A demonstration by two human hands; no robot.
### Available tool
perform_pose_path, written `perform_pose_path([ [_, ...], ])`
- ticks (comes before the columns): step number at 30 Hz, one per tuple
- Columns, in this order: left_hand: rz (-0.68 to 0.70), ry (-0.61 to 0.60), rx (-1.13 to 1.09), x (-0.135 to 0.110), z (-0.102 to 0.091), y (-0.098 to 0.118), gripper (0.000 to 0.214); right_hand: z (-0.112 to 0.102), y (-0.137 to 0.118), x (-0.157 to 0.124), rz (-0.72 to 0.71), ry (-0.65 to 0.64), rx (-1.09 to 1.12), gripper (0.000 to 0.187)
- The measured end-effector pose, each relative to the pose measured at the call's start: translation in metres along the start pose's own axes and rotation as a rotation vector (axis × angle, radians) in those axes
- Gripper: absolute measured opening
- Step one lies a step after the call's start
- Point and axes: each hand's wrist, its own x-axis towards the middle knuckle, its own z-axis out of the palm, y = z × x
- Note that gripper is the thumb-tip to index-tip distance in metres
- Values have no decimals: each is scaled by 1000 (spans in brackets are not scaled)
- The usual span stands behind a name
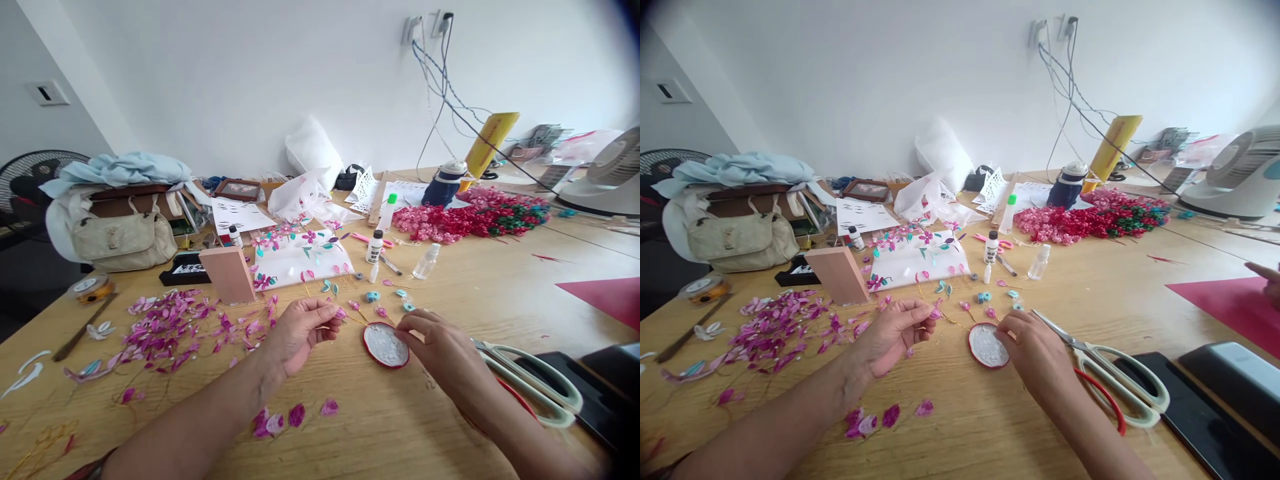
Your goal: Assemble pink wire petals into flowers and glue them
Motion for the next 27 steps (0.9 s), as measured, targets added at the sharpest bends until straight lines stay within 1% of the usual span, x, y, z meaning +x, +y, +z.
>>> perform_pose_path([
  [4,7,-44,8,0,-1,-3,18,-8,-5,9,222,-96,521,21],
  [6,0,-51,21,0,0,-4,19,-10,-13,12,289,-140,750,25],
  [8,-15,-51,30,-1,2,-4,21,-11,-25,15,328,-169,901,29],
  [10,-23,-52,35,-1,3,-4,22,-11,-39,17,341,-218,975,32],
  [12,-14,-56,38,-2,3,-4,21,-11,-51,19,309,-310,1008,32],
  [15,11,-71,52,-2,3,-4,21,-9,-60,20,285,-422,1074,30],
  [20,39,-79,73,1,1,-6,19,-6,-60,20,353,-473,1289,25],
  [24,44,-82,62,2,0,-6,18,-3,-58,20,406,-508,1511,15],
  [27,29,-60,43,1,0,-5,18,1,-54,20,452,-488,1622,12],
])
